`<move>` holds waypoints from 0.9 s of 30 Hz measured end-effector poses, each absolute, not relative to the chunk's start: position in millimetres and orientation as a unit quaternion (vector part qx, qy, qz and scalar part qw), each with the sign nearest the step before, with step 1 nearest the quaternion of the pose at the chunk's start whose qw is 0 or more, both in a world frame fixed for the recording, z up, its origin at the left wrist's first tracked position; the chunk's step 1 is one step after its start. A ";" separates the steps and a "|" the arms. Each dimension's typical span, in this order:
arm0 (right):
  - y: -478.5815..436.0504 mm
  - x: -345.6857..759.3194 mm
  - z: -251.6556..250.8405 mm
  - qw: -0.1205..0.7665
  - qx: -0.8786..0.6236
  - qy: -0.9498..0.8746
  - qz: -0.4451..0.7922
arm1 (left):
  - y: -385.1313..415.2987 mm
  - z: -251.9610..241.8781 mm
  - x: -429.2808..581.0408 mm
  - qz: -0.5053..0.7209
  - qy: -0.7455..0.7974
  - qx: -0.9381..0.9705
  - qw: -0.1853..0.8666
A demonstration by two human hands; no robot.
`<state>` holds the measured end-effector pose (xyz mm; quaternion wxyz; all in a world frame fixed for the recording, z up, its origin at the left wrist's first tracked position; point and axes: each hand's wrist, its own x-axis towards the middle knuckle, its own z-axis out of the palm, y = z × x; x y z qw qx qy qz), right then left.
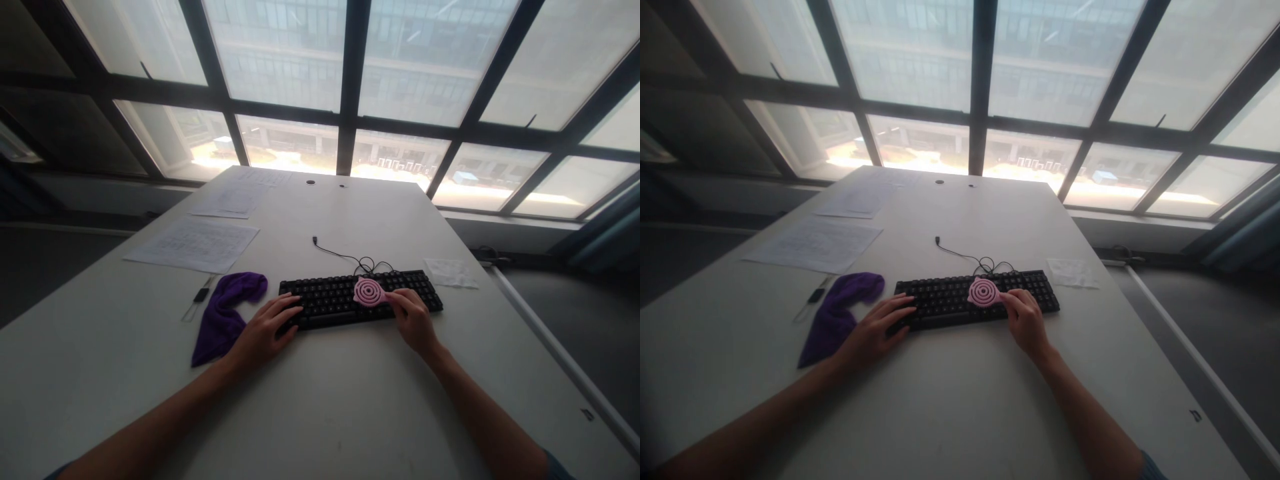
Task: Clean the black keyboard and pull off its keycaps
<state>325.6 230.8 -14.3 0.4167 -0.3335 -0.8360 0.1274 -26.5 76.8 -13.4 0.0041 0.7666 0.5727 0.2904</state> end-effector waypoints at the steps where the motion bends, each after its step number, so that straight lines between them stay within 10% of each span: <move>1: 227.9 327.7 -14.5 0.406 -0.326 -0.844 0.127 | 76.8 -13.3 -26.3 0.291 0.573 0.766 0.004; 27: 218.3 347.0 -14.7 0.382 -0.308 -0.861 0.137 | 77.7 -14.7 -28.4 0.286 0.571 0.769 0.006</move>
